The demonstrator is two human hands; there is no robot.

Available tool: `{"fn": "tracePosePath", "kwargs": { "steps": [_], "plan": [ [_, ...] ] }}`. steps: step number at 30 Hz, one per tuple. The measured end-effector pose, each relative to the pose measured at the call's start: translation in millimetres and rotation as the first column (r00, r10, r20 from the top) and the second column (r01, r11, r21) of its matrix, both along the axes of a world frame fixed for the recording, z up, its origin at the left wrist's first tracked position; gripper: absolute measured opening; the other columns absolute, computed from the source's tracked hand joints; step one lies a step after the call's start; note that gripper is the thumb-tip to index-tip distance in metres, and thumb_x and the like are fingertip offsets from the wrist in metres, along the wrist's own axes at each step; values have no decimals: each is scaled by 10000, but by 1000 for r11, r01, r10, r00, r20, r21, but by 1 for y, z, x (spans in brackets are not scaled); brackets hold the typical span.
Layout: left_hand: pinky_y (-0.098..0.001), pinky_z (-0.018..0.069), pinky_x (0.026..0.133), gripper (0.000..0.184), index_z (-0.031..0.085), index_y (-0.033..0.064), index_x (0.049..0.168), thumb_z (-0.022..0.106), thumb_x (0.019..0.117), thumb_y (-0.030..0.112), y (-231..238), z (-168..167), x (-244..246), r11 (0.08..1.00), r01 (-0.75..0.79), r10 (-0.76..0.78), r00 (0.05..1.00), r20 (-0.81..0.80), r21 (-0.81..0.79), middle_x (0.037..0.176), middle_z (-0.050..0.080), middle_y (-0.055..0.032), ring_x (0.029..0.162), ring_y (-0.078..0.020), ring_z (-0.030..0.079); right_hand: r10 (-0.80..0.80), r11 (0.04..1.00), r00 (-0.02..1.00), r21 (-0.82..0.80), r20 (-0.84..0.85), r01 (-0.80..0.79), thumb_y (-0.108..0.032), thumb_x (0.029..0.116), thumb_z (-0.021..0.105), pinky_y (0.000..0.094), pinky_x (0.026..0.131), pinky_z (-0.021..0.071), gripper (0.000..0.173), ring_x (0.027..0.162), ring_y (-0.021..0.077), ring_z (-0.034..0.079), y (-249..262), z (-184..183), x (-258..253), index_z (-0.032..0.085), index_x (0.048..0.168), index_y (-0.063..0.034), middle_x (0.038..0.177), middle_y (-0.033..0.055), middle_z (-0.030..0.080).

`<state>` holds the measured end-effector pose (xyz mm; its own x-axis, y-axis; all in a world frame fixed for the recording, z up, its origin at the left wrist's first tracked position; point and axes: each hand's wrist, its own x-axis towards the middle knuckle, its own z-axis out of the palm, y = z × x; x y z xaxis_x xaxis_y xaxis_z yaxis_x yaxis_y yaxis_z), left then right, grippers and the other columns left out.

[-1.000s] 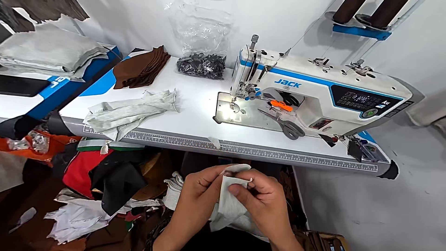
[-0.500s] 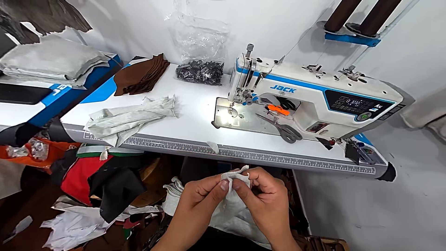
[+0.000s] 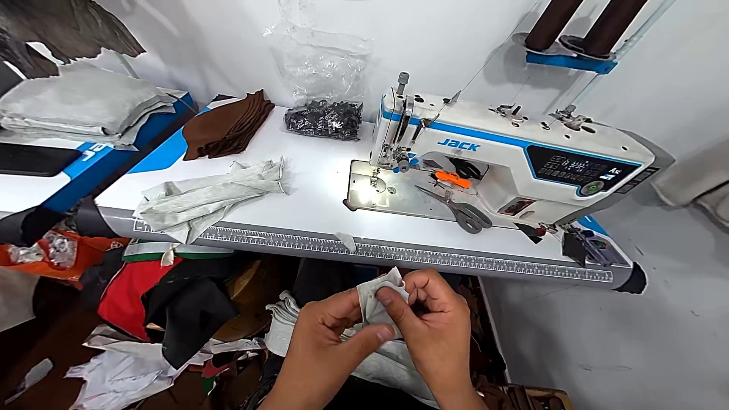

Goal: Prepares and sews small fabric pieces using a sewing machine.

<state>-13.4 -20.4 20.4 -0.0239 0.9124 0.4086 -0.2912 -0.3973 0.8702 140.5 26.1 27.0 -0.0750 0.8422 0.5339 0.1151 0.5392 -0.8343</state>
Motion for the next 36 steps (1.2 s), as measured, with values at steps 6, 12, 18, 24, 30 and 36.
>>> {"fn": "tracePosePath", "kwargs": {
  "steps": [6,12,18,24,30,36],
  "plan": [
    [-245,610,754,195,766,11,1012,628,1020,149,6,0,0,992,-128,128,992,-12,7,886,755,-60,805,-83,717,235,951,968,-188,-85,-248,-389,947,730,225,662,537,392,762,91,625,7,-1,4,682,1199,-93,920,27,676],
    [-194,583,628,193,588,110,1081,728,947,117,10,5,1,972,-233,231,972,-52,-26,773,730,-35,664,-78,701,284,956,954,-53,-93,-289,-187,983,696,238,784,591,169,913,113,691,11,1,2,797,982,-51,1012,61,742],
    [-276,614,738,127,718,150,948,797,897,236,15,-16,-10,885,-437,463,861,-212,160,962,712,-19,843,-152,697,262,964,962,-21,-75,-265,-203,986,694,218,760,572,176,856,87,673,15,6,4,798,968,-62,926,33,730],
    [-261,604,763,189,769,134,958,804,886,305,10,-24,-8,928,-363,373,899,-230,86,963,733,-16,870,-135,699,298,953,951,-39,-77,-302,-210,993,684,223,750,578,194,838,84,676,14,8,5,787,951,-51,900,39,724],
    [-239,592,743,179,708,104,829,770,920,246,10,-21,3,932,-356,361,911,-200,61,923,720,-25,859,-108,692,257,966,963,-9,-79,-258,-206,987,691,227,749,583,195,843,100,684,13,9,3,794,950,-44,905,52,731],
    [-305,624,865,214,768,36,1043,761,929,216,11,-25,2,969,-247,248,960,-130,28,1052,749,-81,963,-175,728,248,968,965,-17,-88,-250,-189,983,692,233,745,593,197,829,103,692,14,11,4,786,927,-26,899,62,735]
  ]
}}
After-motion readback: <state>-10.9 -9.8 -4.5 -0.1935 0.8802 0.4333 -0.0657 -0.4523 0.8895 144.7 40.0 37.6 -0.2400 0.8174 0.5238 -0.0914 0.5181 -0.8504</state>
